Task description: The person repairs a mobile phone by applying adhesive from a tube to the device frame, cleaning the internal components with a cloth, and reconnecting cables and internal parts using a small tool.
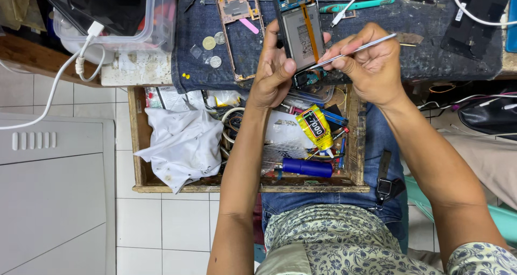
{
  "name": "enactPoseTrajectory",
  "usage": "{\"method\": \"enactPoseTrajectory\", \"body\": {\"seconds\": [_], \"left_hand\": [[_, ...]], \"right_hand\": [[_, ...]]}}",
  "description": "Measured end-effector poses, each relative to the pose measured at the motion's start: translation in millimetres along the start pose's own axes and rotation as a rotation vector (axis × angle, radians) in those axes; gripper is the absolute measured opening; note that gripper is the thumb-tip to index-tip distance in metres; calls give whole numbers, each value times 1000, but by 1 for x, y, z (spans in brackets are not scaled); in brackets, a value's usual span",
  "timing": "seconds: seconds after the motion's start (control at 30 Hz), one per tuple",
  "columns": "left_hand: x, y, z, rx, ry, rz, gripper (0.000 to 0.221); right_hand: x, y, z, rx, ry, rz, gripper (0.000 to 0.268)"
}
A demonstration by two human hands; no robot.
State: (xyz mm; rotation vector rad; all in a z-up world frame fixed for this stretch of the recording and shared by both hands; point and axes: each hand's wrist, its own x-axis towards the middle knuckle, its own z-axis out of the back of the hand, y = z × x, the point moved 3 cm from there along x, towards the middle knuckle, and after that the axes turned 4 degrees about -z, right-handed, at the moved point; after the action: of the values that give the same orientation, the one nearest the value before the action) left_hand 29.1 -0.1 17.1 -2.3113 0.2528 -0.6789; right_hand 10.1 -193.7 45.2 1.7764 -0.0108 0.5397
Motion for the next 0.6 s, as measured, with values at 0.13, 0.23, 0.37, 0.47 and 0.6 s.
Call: {"method": "enactPoseTrajectory", "body": {"seconds": [0.13, 0.23, 0.37, 0.47, 0.6], "left_hand": [[0, -4, -1, -36, 16, -2, 91], [-1, -4, -3, -10, 49, 7, 96], [-2, -4, -5, -14, 40, 32, 99], [-1, -3, -6, 5, 46, 32, 100], [-3, -4, -4, 15, 50, 41, 97]], "right_hand": [[-6, 8, 1, -53, -4, -46, 26], [-8, 16, -1, -87, -21, -65, 31], [-9, 19, 1, -118, -70, -140, 12], [-8, 23, 1, -46, -58, -122, 16], [-8, 21, 3, -49, -48, -149, 16]]}}
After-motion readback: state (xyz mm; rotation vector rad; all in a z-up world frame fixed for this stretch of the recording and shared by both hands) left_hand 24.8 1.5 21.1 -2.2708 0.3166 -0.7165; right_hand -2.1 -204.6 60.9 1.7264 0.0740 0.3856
